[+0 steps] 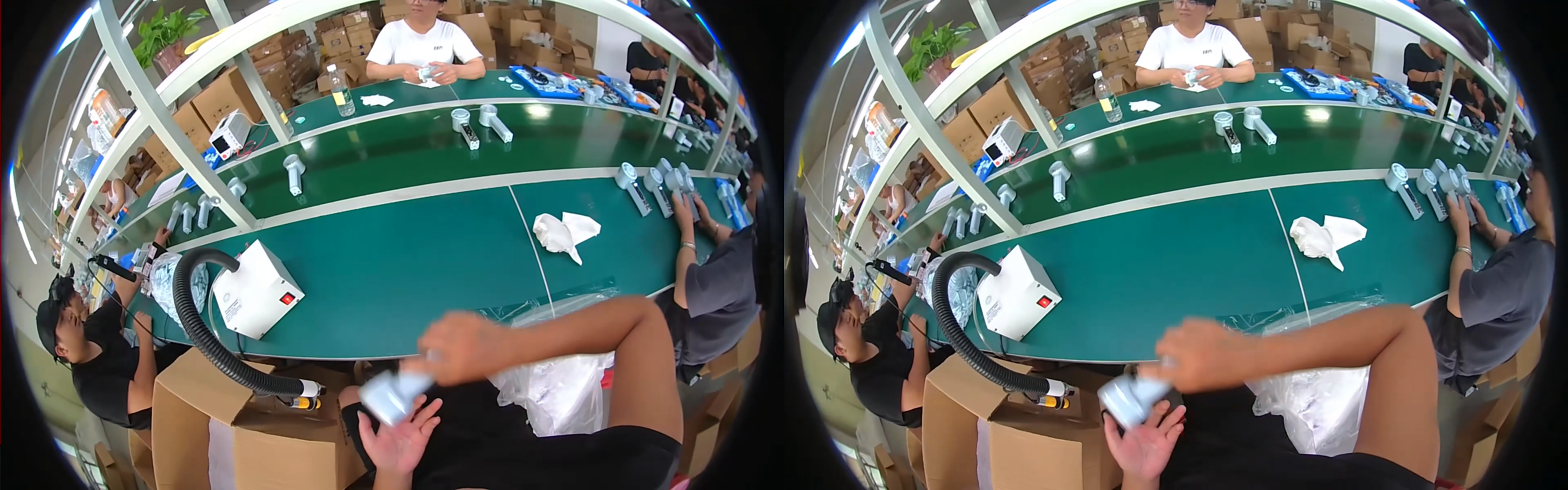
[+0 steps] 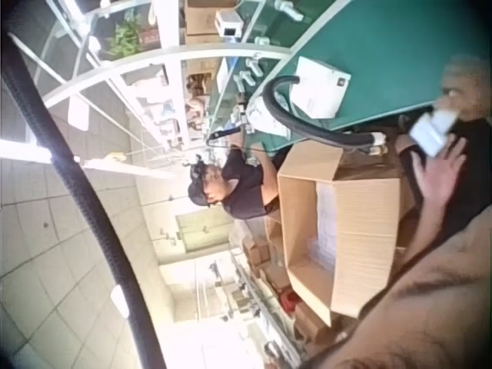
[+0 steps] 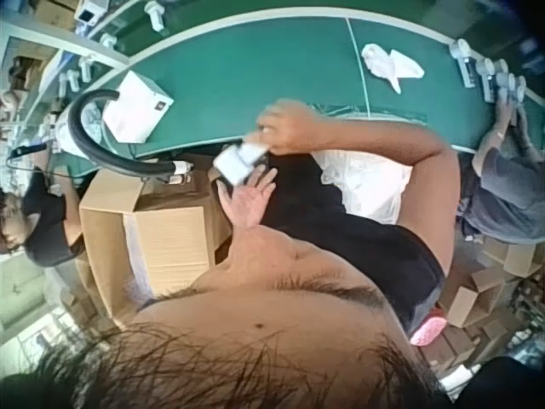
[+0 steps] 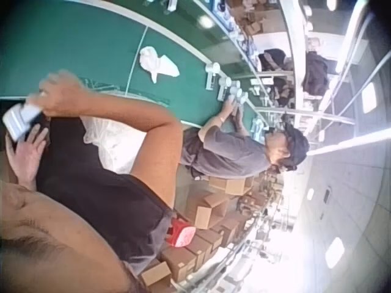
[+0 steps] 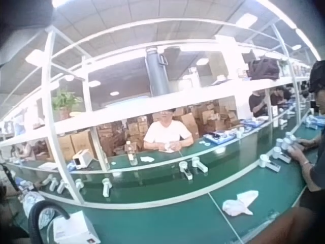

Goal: The person assembles handheld fans by taking plastic covers from a box, attaching them onto the handheld fan bodies by hand, and placing the handheld fans onto a conveyor belt.

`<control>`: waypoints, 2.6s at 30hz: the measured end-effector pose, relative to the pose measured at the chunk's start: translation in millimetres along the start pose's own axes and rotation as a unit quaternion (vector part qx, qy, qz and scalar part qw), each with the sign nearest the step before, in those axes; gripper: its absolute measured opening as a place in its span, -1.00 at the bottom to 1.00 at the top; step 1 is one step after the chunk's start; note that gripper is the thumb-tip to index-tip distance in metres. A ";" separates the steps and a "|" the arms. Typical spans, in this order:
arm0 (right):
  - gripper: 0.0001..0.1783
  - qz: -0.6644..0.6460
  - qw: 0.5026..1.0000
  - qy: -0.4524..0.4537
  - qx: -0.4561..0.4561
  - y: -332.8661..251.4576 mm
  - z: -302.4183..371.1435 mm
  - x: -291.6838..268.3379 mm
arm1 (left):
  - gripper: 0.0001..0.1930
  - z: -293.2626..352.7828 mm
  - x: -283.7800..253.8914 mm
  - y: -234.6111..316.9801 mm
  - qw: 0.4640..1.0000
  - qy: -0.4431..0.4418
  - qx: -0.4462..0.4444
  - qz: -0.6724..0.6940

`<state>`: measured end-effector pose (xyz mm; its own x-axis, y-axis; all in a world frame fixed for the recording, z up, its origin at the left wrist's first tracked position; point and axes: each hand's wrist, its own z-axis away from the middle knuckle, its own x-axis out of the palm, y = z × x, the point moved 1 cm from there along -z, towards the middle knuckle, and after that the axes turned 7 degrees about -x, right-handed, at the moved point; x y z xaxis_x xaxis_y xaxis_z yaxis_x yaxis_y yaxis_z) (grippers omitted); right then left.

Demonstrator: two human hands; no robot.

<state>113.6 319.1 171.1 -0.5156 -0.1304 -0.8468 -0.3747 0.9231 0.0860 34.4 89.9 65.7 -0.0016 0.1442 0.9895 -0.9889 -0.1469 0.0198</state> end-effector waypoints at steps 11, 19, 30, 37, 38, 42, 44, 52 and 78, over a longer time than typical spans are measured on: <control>-0.53 0.130 0.799 0.041 0.586 347.1 7.9 51.3 | -0.45 53.3 -44.7 13.4 0.938 0.086 0.037 -0.333; -0.34 0.084 0.745 0.017 0.662 423.9 17.4 53.8 | -0.66 51.4 -42.3 15.0 0.939 0.237 0.116 -0.220; -0.45 0.175 0.647 0.014 0.742 499.8 197.2 39.0 | -0.52 59.9 -48.0 18.1 0.872 0.350 0.043 -0.340; -0.47 -0.218 0.722 0.413 0.510 519.0 226.2 -20.3 | -0.57 80.9 -33.5 12.4 0.903 0.263 0.060 -0.335; -0.53 -0.313 0.727 0.407 0.456 511.8 216.5 -28.6 | -0.58 88.3 -28.0 8.6 0.905 0.258 0.071 -0.329; -0.63 -0.281 0.781 0.367 0.421 372.2 38.8 -39.7 | -0.62 124.9 -8.4 -11.5 0.894 0.241 0.113 -0.361; -0.63 -0.288 0.798 0.349 0.397 325.9 16.4 -41.0 | -0.63 144.6 21.1 -10.8 0.868 0.208 0.118 -0.434; -0.57 -0.452 0.808 0.193 0.324 100.7 38.3 -57.7 | -0.85 309.3 174.5 145.6 0.341 0.481 0.210 -0.780; -0.74 -0.475 0.727 0.167 0.468 -49.3 20.1 2.9 | -0.43 207.7 41.4 246.4 0.527 0.354 -0.194 -0.748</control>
<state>146.1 280.4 153.9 -0.5836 -0.8053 -0.1041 -0.0757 0.1816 -0.9805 -178.6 -143.6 141.3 0.9034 0.1640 -0.3962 0.0818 0.8410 0.5348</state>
